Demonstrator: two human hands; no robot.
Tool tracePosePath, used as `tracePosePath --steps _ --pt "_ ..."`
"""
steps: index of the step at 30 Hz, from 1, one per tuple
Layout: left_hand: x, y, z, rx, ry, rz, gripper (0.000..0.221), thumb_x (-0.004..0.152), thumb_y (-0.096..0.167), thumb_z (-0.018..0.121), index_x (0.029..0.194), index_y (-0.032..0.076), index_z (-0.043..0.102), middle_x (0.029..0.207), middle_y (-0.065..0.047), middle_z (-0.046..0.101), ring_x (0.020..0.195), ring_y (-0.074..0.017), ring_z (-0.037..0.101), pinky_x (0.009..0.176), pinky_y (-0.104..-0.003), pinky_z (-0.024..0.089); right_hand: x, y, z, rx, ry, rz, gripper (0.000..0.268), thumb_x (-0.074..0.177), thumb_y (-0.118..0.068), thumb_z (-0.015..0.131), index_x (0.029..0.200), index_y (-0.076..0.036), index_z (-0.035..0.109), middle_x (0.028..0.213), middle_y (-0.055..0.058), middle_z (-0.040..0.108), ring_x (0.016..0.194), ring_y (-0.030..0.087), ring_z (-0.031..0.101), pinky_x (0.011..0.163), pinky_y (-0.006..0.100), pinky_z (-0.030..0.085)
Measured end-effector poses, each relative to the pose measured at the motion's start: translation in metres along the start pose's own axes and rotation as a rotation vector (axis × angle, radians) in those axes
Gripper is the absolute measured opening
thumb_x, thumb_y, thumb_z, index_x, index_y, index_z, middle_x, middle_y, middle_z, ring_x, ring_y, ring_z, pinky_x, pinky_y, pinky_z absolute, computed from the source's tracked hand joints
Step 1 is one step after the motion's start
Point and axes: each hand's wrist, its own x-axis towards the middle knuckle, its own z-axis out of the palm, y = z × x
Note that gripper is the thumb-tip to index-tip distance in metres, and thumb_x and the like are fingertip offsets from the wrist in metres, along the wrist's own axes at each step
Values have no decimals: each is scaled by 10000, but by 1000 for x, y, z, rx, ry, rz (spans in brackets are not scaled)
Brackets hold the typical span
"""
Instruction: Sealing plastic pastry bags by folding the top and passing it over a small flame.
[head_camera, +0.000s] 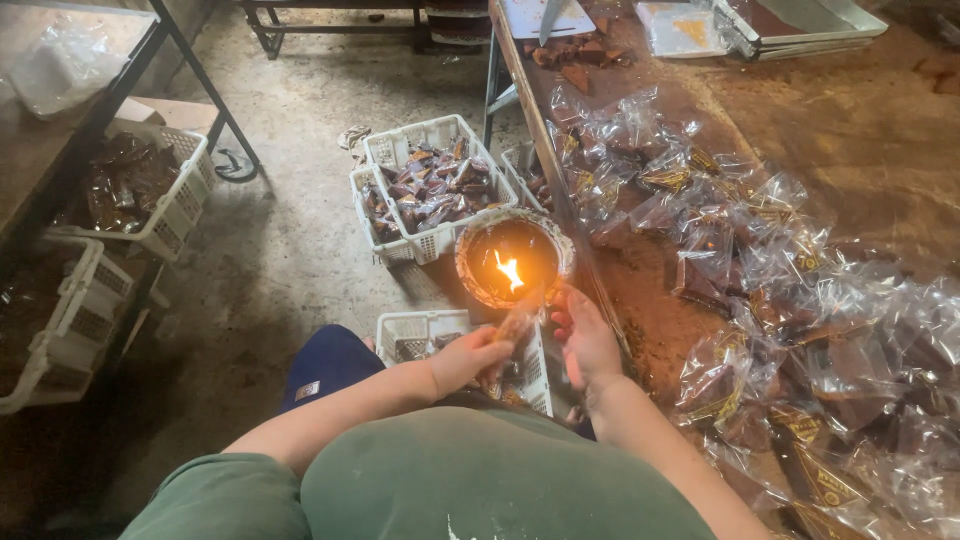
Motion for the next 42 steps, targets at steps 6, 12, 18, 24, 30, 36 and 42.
tracePosePath --steps 6,12,18,24,30,36,42 --pt "41 -4 -9 -278 154 -178 492 966 607 577 1097 137 632 744 -45 644 548 -177 658 466 -249 527 22 23 -12 -15 7 -4 281 1039 -323 613 1231 -126 667 951 20 694 705 96 596 545 157 408" --pt "24 11 -4 -349 124 -251 573 993 650 543 1113 95 622 770 -59 624 622 -204 635 556 -291 473 34 31 -19 -52 -12 21 264 1031 -305 625 1212 -122 686 910 26 697 670 105 596 509 158 368" --pt "-8 37 19 -87 90 -24 520 1048 577 517 844 123 667 517 -97 626 418 -206 615 423 -248 426 16 29 0 -123 -182 100 358 1004 -399 632 1249 -149 704 1015 48 729 812 157 643 622 221 422" --pt "-24 21 7 -202 96 61 524 883 58 788 1362 109 582 1107 -137 689 1042 -213 689 897 -331 588 2 28 5 -20 -125 144 203 967 -293 736 1042 -110 689 854 12 676 729 100 570 597 160 384" --pt "-20 15 -8 -205 180 167 596 835 45 833 1335 161 530 1112 -104 695 1008 -184 678 907 -323 608 20 51 -14 -652 -334 333 578 777 -617 857 1108 -149 777 1048 120 671 872 209 608 717 319 526" --pt "-30 12 -12 201 251 -60 591 788 394 893 1312 286 642 1193 -104 752 1114 -240 720 899 -378 620 6 -3 -18 -805 -187 -58 318 1008 -299 547 1010 -76 774 757 160 740 642 232 694 596 315 585" --pt "2 -35 -46 55 404 -236 923 846 320 877 1596 189 354 1430 -321 483 1217 -424 632 844 -445 645 112 -24 -176 -1432 747 -440 457 923 -628 681 1327 -418 653 1411 -10 543 1289 361 500 1022 601 381"
